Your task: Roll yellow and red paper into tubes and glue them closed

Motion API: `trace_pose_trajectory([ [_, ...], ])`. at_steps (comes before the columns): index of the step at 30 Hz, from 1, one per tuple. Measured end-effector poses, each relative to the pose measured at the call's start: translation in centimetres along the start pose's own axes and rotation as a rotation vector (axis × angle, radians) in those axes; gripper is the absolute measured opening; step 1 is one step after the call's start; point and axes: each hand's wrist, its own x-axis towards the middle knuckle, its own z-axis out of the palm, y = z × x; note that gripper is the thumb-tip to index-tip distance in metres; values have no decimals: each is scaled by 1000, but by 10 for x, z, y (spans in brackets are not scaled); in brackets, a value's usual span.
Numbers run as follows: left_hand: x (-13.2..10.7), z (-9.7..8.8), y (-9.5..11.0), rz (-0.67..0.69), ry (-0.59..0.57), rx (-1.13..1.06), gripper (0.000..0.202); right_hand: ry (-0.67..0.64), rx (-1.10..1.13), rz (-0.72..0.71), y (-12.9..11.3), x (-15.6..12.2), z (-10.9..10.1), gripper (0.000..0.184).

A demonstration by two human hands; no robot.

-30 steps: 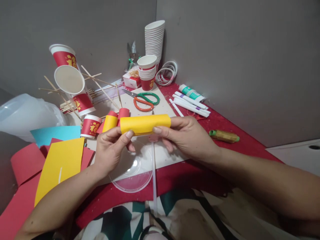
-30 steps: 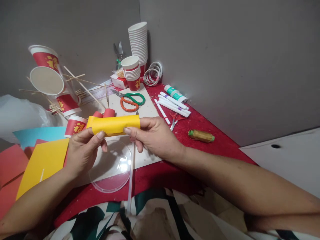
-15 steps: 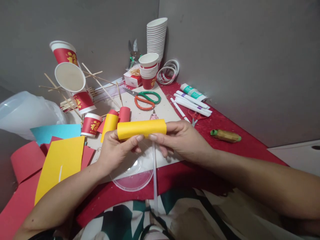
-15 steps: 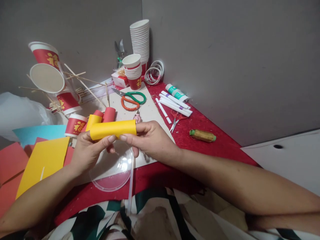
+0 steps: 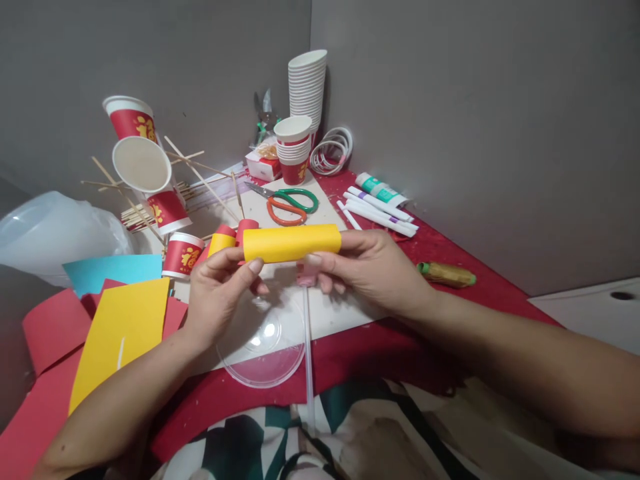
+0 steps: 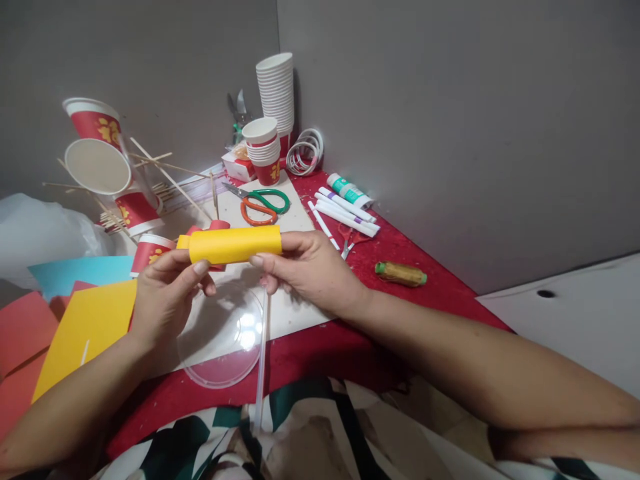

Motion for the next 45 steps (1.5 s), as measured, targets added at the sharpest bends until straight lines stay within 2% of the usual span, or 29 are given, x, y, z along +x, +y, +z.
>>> trace_pose_trajectory([
  [3, 1, -2, -1, 69, 48, 31, 19, 24, 28, -50, -6, -1, -2, 35],
  [7, 0, -2, -4, 108, 44, 21, 29, 7, 72, -50, -4, 0, -4, 32],
  [10, -1, -2, -5, 205, 36, 73, 37, -37, 213, 34, 0, 4, -5, 29],
  [15, -1, -5, -7, 551, 46, 349, 31, -96, 343, 194, -1, 8, -6, 27],
  [18, 0, -5, -7, 580, 3, 386, 17, -131, 372, 278, -1, 7, -5, 31],
  [21, 1, -4, -4, 519, -66, 290, 3, -139, 347, 332, 1, 7, -5, 36],
  [25, 5, -6, 4, 356, -127, 126, 6, -165, 251, 402, 1, 9, -11, 44],
  [28, 11, -11, 7, 186, -110, -24, 13, -165, 162, 365, -6, 11, -22, 42],
  [31, 16, -15, 6, 25, -130, -166, 15, -123, 8, 242, -11, 11, -31, 41],
  [33, 19, -17, 5, -55, -169, -238, 13, -31, -93, 124, -10, 10, -35, 36],
  [35, 20, -17, 5, -131, -211, -311, 11, 90, -175, -49, -6, 9, -34, 24],
  [37, 20, -16, 4, -216, -258, -361, 11, 115, -208, -179, -2, 8, -31, 11],
  [39, 20, -14, 2, -288, -314, -369, 11, -24, -174, -187, -1, 7, -27, 20],
  [42, 17, -9, -2, -344, -397, -347, 9, -329, -135, -80, 0, 6, -21, 37],
  [43, 16, -8, -3, -353, -418, -337, 8, -400, -137, -57, 1, 6, -20, 39],
  [45, 15, -5, -5, -368, -444, -318, 8, -460, -117, -34, 3, 6, -18, 38],
])
